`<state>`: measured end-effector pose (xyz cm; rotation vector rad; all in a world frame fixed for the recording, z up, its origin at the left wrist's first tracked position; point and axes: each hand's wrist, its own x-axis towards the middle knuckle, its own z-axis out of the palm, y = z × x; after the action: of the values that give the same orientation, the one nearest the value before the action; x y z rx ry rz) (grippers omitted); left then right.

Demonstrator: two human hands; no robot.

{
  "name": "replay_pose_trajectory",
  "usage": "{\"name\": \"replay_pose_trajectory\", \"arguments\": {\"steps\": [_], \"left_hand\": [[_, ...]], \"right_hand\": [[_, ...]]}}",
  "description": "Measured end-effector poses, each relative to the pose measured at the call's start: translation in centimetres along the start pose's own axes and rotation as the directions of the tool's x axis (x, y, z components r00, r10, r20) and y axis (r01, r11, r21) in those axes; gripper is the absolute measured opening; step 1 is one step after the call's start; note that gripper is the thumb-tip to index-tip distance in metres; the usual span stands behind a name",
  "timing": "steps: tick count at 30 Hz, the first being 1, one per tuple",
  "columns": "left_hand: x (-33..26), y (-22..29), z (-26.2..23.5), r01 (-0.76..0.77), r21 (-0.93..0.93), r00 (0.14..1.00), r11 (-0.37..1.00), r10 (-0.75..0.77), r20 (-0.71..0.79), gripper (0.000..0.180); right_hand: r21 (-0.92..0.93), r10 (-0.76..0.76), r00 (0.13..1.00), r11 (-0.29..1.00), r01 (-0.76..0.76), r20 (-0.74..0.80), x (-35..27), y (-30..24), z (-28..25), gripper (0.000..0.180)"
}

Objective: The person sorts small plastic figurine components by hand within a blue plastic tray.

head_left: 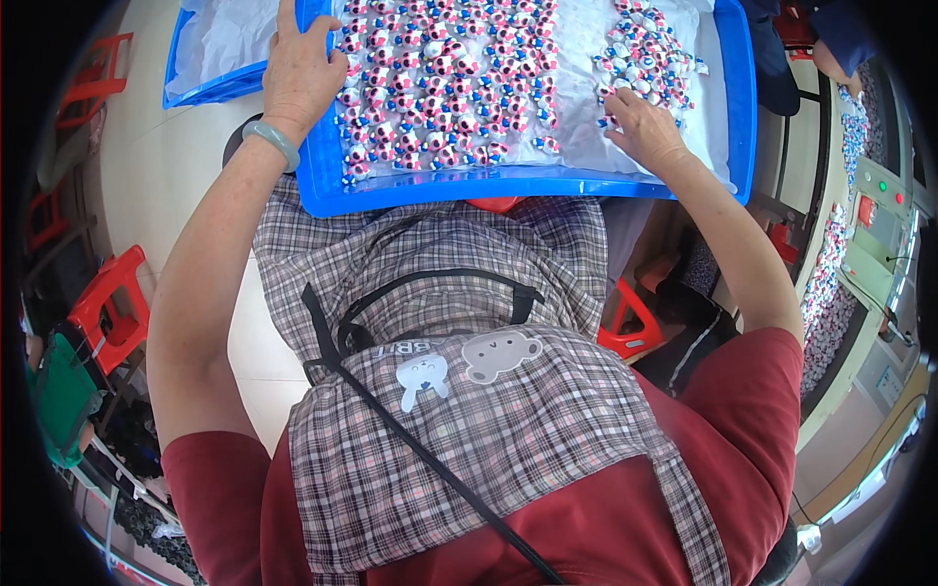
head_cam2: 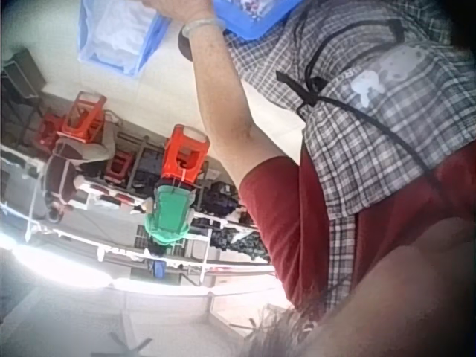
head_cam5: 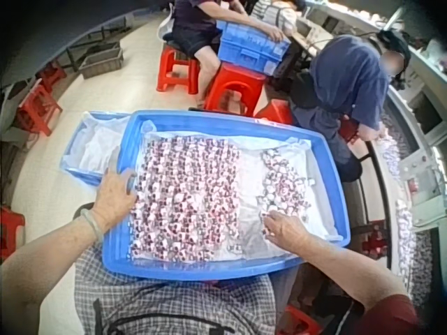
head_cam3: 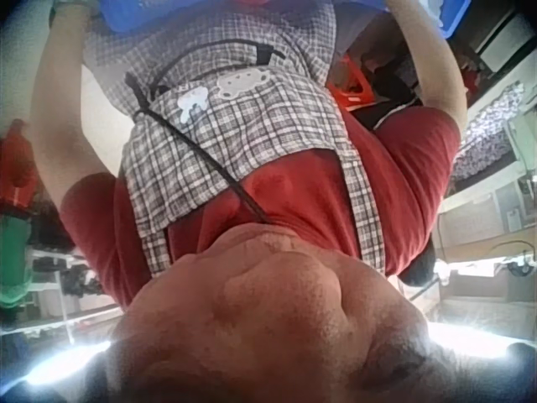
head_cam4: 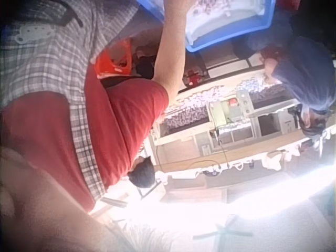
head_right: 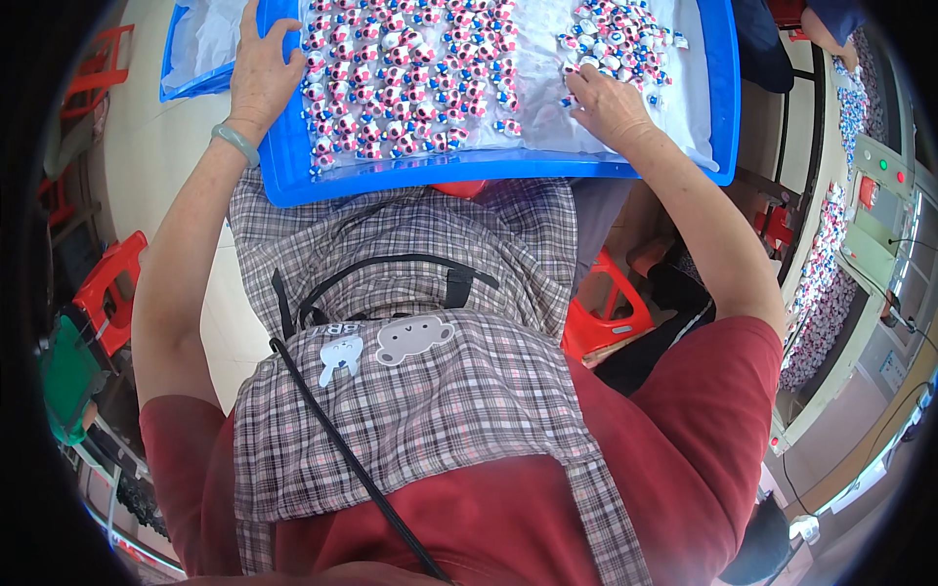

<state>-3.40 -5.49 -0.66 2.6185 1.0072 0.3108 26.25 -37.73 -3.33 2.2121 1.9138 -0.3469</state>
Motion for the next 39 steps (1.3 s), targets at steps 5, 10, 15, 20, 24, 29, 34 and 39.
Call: {"name": "replay_pose_trajectory", "arguments": {"steps": [5, 10, 15, 20, 24, 29, 34, 39], "left_hand": [[-0.5, -3.3, 2.2, -0.417, -0.864, 0.907, 0.282, 0.198, -0.373, 0.037], [-0.2, 0.2, -0.4, 0.031, -0.029, 0.999, 0.999, -0.031, 0.009, 0.036], [-0.3, -0.4, 0.1, -0.009, -0.024, 0.999, 1.000, 0.009, -0.031, 0.035], [-0.2, -0.5, 0.1, 0.007, -0.039, 1.000, 0.999, -0.007, -0.018, 0.034], [-0.2, -0.2, -0.3, -0.022, -0.010, 0.999, 1.000, 0.022, -0.034, 0.034], [-0.1, 0.0, -0.4, 0.007, -0.029, 1.000, 1.000, -0.007, -0.008, 0.033], [-0.1, 0.6, -0.8, 0.043, 0.003, 0.999, 0.999, -0.043, 0.023, 0.033], [-0.1, 0.3, -0.6, 0.030, -0.004, 1.000, 1.000, -0.030, 0.004, 0.034]], "right_hand": [[0.408, 0.060, 0.997, 0.910, -0.078, 0.058, 2.2, -6.4, -3.3, 0.033], [0.334, -0.035, 0.985, 0.942, -0.024, 0.168, 4.0, -9.1, -3.1, 0.036], [0.165, -0.059, 0.956, 0.986, 0.012, 0.286, 5.1, -9.9, -3.0, 0.039], [0.171, -0.066, 0.973, 0.985, 0.027, 0.222, 4.9, -9.4, -2.5, 0.035], [0.248, -0.051, 0.960, 0.969, -0.020, 0.277, 4.4, -7.6, -2.8, 0.030], [0.436, -0.177, 0.984, 0.885, 0.161, -0.003, 4.5, -8.3, -1.4, 0.024], [0.375, -0.283, 0.956, 0.880, 0.292, -0.078, 4.7, -9.3, -1.0, 0.020], [0.426, -0.425, 0.905, 0.821, 0.380, 0.011, 4.9, -8.7, -1.8, 0.017]]}}
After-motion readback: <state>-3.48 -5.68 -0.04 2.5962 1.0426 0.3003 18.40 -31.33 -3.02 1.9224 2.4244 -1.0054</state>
